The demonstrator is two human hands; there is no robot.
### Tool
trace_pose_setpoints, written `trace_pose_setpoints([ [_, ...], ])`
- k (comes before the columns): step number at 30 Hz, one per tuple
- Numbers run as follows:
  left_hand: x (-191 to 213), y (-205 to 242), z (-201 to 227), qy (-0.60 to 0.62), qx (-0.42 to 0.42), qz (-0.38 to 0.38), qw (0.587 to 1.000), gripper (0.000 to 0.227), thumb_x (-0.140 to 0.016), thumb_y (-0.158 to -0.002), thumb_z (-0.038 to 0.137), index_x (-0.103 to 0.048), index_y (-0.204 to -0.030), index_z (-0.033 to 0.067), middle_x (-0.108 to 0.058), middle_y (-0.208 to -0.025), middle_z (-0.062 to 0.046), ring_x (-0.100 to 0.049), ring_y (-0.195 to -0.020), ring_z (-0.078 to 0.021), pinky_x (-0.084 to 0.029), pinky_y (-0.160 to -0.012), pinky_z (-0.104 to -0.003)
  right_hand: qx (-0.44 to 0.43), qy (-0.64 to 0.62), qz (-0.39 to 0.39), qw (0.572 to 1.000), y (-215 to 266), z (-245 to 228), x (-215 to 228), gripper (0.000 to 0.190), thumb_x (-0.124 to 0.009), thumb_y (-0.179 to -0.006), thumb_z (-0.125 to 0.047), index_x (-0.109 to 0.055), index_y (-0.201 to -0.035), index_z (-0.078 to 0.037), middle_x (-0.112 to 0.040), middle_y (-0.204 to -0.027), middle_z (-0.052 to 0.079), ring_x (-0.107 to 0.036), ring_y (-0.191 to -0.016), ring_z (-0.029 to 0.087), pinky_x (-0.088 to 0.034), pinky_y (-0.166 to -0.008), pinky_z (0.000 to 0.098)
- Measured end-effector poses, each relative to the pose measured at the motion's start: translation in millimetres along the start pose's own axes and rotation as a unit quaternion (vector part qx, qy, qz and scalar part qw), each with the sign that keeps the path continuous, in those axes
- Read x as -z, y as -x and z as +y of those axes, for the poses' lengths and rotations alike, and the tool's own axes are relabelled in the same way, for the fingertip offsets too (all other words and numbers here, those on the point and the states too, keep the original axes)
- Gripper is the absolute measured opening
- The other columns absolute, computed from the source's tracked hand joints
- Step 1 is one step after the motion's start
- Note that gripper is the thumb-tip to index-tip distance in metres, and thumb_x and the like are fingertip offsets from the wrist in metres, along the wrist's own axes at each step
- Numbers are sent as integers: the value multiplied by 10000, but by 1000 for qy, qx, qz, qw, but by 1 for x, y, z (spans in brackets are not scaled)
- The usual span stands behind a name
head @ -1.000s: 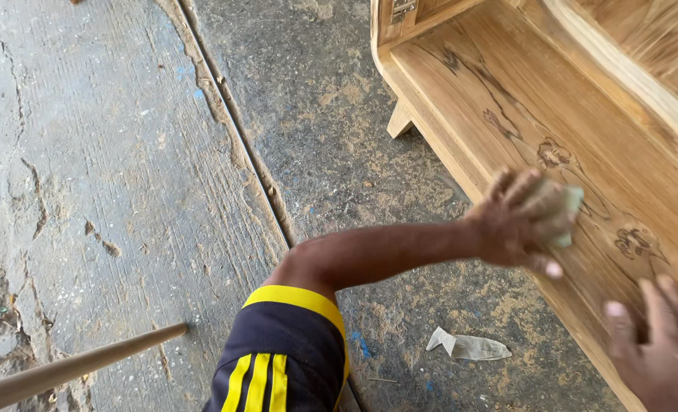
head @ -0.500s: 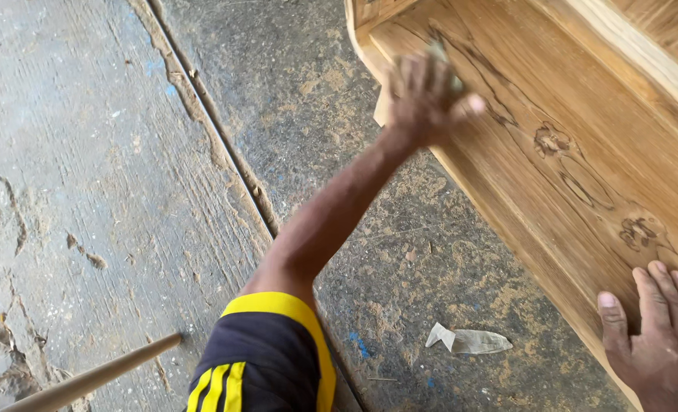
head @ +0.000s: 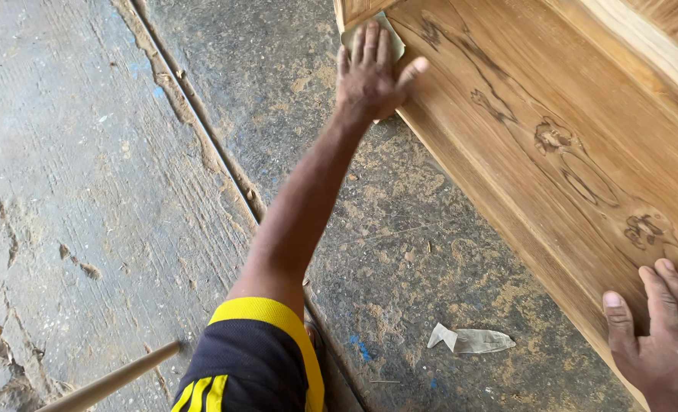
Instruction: The person sands the surface of a wooden cabinet using a sanding block. They move the block back and forth across the wood grain, focusing on the flat surfaces and edges of the cabinet.
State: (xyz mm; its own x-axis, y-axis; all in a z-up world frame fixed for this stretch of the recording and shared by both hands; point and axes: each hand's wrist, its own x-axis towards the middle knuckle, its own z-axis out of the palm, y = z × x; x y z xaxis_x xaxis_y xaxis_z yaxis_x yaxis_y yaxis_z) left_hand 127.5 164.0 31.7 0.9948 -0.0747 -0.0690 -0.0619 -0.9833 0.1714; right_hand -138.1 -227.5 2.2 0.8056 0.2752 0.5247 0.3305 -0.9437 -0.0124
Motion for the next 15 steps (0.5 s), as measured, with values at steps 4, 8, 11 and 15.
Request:
trace_pose_setpoints([
  [4, -20, 29, 42, 103, -131, 234, 958, 585, -320, -772, 717, -543, -857, 183, -464, -900, -85, -424, -869, -258, -354, -882, -442, -4, -40, 22, 999, 3, -3, -8, 481, -619, -982, -119, -663, -1235, 287, -633, -1346, 418, -575, -1333, 519, -460, -1195, 510],
  [8, -37, 86, 77, -51, -290, 78, 952, 1063, -80, -728, 847, -91, -1448, 64, -107, -1525, -218, -121, -1421, -376, -58, -1141, -607, -20, -75, -1, 997, 8, 5, -17, 499, -619, -953, -78, -617, -1270, 308, -580, -1389, 439, -545, -1349, 497, -422, -1211, 507],
  [11, -33, 75, 56, -63, -383, -36, 921, 933, -187, -851, 783, -13, -1473, 110, 43, -1556, -158, 23, -1460, -330, 43, -1176, -502, 6, -40, 29, 999, -8, -14, 1, 434, -645, -988, -57, -659, -1244, 294, -632, -1339, 425, -582, -1324, 534, -466, -1198, 519],
  [15, -16, 23, 1, 136, -185, 67, 971, 683, -392, -825, 401, -265, -1424, 99, -118, -1535, -152, -81, -1434, -305, -55, -1163, -486, -12, 52, -3, 999, -26, -33, 23, 468, -601, -1005, -212, -711, -1261, 165, -692, -1343, 313, -617, -1353, 433, -472, -1200, 447],
])
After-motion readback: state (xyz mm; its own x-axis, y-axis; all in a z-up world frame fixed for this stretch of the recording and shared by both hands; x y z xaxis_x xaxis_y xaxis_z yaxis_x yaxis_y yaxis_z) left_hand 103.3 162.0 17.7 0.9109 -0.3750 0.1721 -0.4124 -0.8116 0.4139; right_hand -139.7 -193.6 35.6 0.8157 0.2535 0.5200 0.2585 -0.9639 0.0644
